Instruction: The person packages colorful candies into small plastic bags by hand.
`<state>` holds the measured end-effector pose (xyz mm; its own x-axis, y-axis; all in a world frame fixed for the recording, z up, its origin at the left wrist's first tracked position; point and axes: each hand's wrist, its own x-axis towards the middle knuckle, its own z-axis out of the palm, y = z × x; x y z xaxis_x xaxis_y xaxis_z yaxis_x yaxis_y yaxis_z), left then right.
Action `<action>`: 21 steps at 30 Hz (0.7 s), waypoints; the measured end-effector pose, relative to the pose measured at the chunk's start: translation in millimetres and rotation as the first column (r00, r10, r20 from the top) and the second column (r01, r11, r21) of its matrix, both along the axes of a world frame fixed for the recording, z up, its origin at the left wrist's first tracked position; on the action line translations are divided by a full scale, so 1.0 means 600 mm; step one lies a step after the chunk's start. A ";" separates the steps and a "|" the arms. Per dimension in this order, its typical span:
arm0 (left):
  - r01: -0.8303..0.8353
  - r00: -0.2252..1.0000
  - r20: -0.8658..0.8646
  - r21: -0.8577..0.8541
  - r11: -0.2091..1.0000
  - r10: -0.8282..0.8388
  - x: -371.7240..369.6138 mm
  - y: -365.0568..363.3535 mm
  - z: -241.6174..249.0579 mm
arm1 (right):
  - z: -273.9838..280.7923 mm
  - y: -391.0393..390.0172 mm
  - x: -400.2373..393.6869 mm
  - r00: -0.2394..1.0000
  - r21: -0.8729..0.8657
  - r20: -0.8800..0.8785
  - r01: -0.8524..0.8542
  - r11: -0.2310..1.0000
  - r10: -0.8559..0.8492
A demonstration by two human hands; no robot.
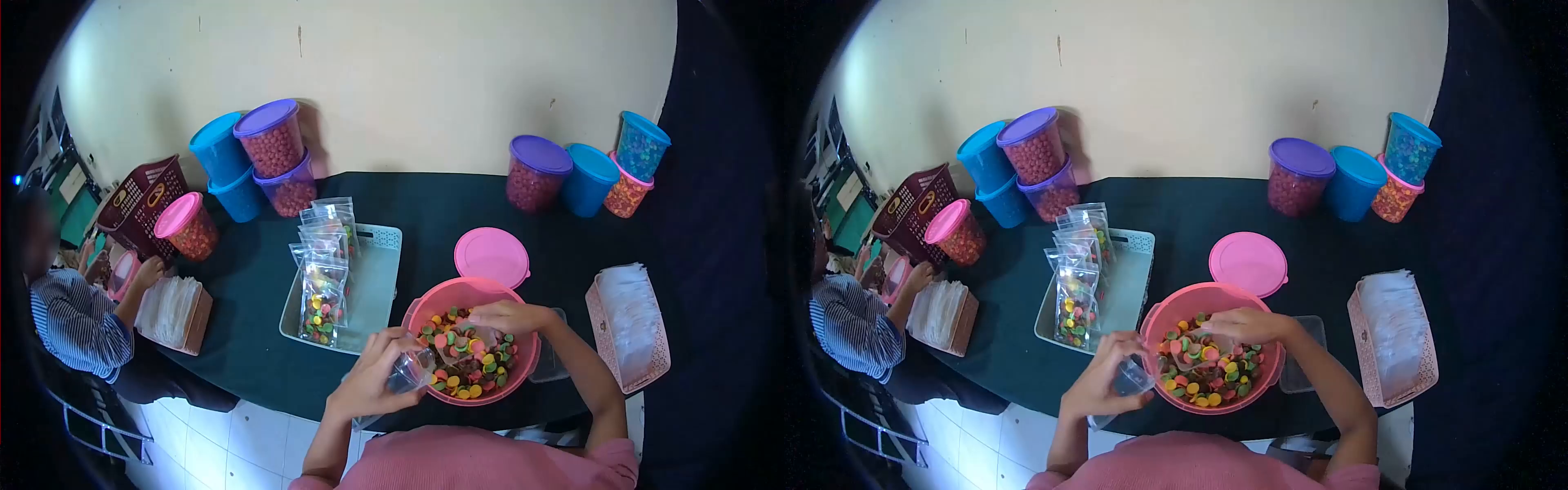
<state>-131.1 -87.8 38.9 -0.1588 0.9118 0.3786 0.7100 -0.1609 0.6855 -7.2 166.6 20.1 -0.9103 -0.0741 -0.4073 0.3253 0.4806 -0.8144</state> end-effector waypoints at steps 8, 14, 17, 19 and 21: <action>-0.073 0.980 -0.195 -0.180 0.981 0.038 0.003 0.014 -0.002 | 0.093 -0.018 0.048 0.981 0.194 -0.192 0.077 0.978 -0.040; 0.024 0.971 -0.232 -0.179 0.984 -0.066 0.009 0.061 0.004 | 0.086 -0.023 0.050 0.958 0.312 -0.286 0.110 0.944 -0.017; 0.027 0.962 -0.266 -0.148 0.989 -0.066 0.009 0.073 0.005 | 0.078 -0.021 0.050 0.951 0.345 -0.310 0.120 0.931 -0.008; 0.021 0.962 -0.269 -0.133 0.991 -0.056 0.007 0.079 0.005 | 0.086 -0.020 0.053 0.963 0.405 -0.269 0.110 0.908 0.004; 0.012 0.962 -0.269 -0.120 0.993 -0.044 0.007 0.084 0.001 | 0.089 -0.024 0.053 0.968 0.408 -0.252 0.107 0.907 0.000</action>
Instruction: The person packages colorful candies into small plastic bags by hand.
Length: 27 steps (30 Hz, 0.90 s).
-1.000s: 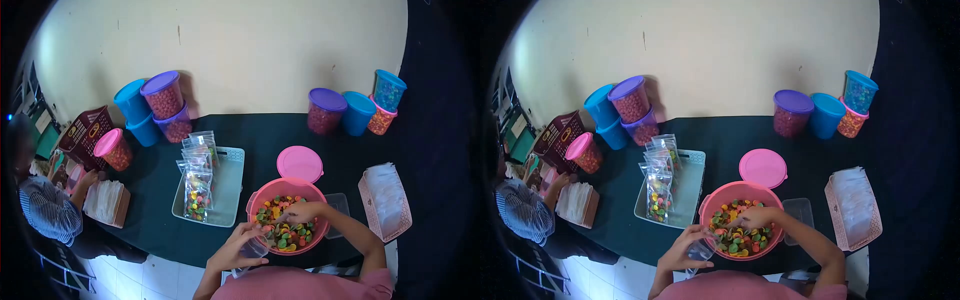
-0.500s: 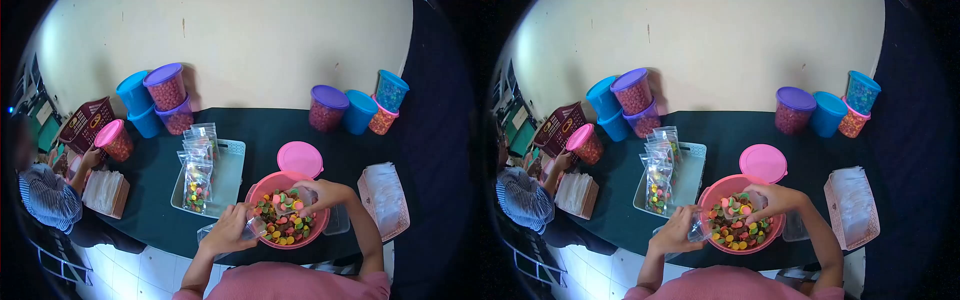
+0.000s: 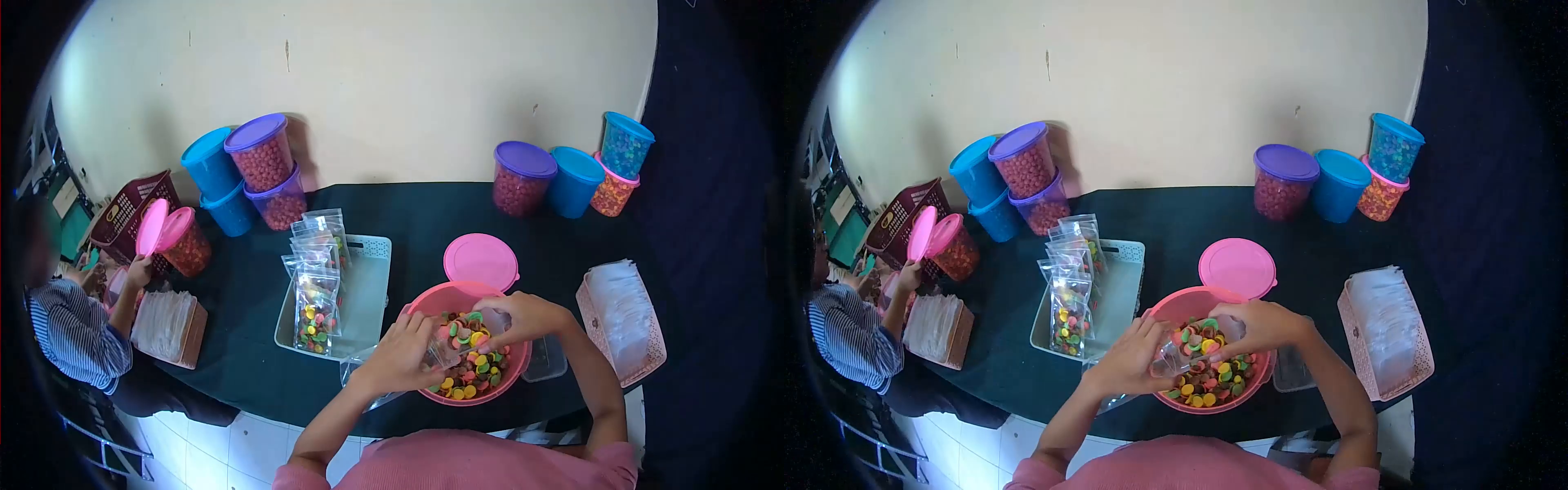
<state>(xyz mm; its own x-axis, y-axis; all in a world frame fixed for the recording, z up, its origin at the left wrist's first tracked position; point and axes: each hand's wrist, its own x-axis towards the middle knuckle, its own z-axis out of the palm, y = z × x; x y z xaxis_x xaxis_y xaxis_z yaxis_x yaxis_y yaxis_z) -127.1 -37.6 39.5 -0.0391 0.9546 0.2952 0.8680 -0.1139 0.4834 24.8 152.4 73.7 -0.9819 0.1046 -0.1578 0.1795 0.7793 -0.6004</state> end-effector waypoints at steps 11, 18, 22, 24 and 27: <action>0.024 0.996 -0.082 -0.091 0.996 -0.031 0.019 0.020 0.000 | -0.009 -0.009 -0.012 0.995 0.047 0.059 -0.085 0.995 0.082; 0.029 0.991 -0.129 -0.042 0.999 -0.034 0.022 0.030 -0.004 | -0.016 -0.013 -0.017 0.994 0.075 0.088 -0.079 0.994 0.072; 0.030 0.981 -0.192 -0.040 0.999 -0.037 0.024 0.033 0.012 | 0.012 -0.026 -0.017 0.993 0.118 0.110 -0.045 0.992 0.032; 0.027 0.975 -0.220 -0.052 0.998 -0.038 0.025 0.035 0.014 | 0.023 -0.032 -0.019 0.992 0.112 0.122 0.000 0.994 -0.014; 0.035 0.987 -0.153 -0.035 0.999 -0.040 0.023 0.037 0.010 | 0.012 -0.030 -0.020 0.994 0.154 0.101 0.036 0.987 -0.052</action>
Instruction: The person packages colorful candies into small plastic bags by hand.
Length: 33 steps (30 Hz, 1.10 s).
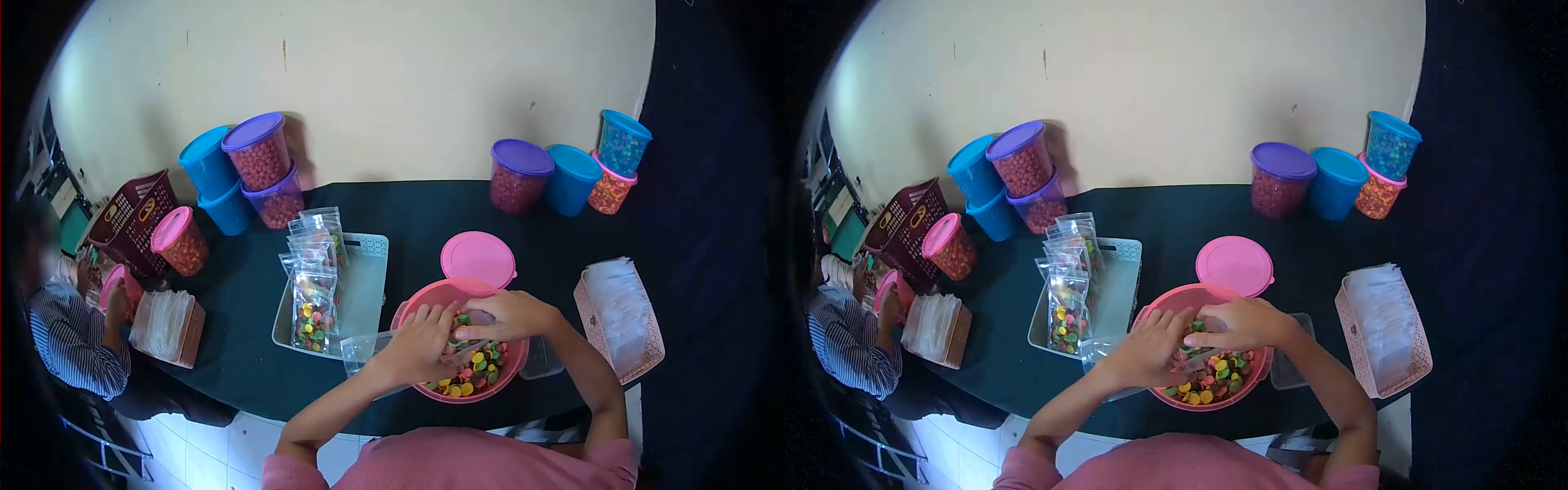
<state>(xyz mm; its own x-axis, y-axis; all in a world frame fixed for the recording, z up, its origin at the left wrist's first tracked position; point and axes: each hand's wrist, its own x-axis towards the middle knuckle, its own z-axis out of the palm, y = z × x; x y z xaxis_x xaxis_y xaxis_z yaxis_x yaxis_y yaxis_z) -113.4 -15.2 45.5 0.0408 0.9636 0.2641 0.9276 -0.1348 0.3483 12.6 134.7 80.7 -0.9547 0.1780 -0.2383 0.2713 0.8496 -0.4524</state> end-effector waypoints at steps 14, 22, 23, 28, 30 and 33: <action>-0.042 0.994 0.094 -0.082 0.996 0.050 -0.012 0.001 0.021 | 0.024 -0.003 -0.020 0.996 0.110 -0.077 -0.037 0.993 0.046; 0.016 0.963 0.268 -0.111 0.994 0.014 -0.016 0.001 0.025 | 0.035 0.012 -0.023 0.991 -0.076 -0.004 -0.135 0.988 0.135; 0.011 0.965 0.262 -0.121 0.993 0.022 -0.016 0.000 0.028 | 0.028 0.018 -0.023 0.991 -0.076 -0.005 -0.133 0.988 0.133; -0.017 0.975 0.223 0.003 1.000 0.016 -0.018 -0.001 0.016 | 0.018 0.020 -0.021 0.979 -0.092 -0.117 -0.178 0.980 0.166; -0.010 0.970 0.243 -0.026 1.000 0.016 -0.016 0.000 0.020 | 0.042 0.001 -0.022 0.988 -0.056 -0.043 -0.151 0.987 0.149; 0.007 0.945 0.326 -0.134 0.991 0.038 -0.015 -0.001 0.025 | 0.056 0.001 -0.022 0.991 -0.084 0.057 -0.119 0.989 0.123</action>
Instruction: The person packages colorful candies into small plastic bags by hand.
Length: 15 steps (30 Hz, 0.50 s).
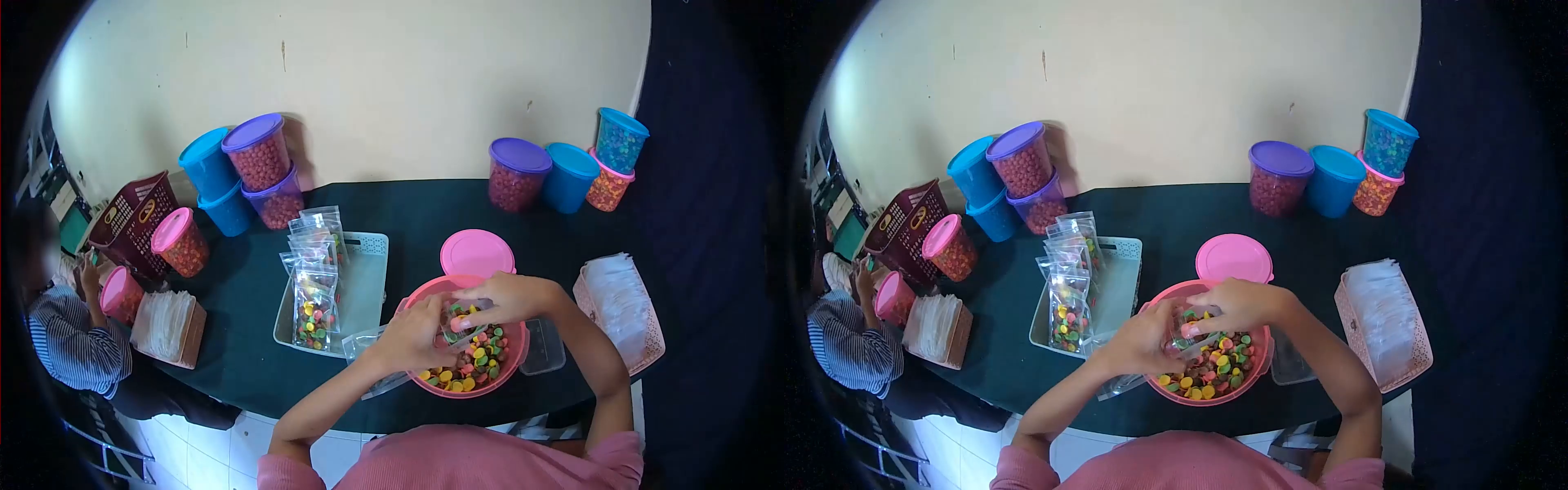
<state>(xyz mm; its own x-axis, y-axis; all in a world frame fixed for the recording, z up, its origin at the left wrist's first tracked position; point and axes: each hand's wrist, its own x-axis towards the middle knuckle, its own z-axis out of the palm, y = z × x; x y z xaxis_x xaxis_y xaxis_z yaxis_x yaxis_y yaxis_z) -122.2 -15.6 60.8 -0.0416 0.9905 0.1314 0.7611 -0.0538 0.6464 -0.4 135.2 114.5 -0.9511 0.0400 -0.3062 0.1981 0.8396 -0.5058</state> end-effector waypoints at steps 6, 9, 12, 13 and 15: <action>-0.020 1.000 -0.021 0.141 0.990 0.023 -0.010 0.002 -0.025 | -0.008 0.027 0.017 0.999 -0.135 -0.045 -0.014 0.991 0.007; 0.009 1.000 0.010 0.175 0.984 -0.011 -0.011 0.004 -0.022 | -0.013 0.032 0.012 0.992 -0.119 -0.095 -0.095 0.988 0.084; 0.028 0.994 0.106 0.036 0.999 -0.032 -0.006 0.011 -0.019 | -0.029 0.037 0.003 0.977 -0.111 -0.164 -0.155 0.982 0.135; 0.023 0.995 0.100 0.068 0.997 -0.030 -0.005 0.015 -0.021 | -0.030 0.035 0.001 0.973 -0.119 -0.195 -0.150 0.981 0.125; 0.020 0.995 0.096 0.098 0.995 -0.029 -0.006 0.020 -0.028 | -0.010 0.024 0.000 0.981 -0.041 -0.176 -0.095 0.995 0.087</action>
<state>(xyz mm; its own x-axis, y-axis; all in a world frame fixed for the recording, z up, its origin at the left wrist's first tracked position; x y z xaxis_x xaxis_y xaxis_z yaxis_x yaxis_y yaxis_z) -125.6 -3.5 43.9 -0.0347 0.9741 0.2234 0.6928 -0.1377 0.7079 -0.4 149.6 108.2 -0.9890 -0.0599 -0.1353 0.0276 0.8236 -0.5664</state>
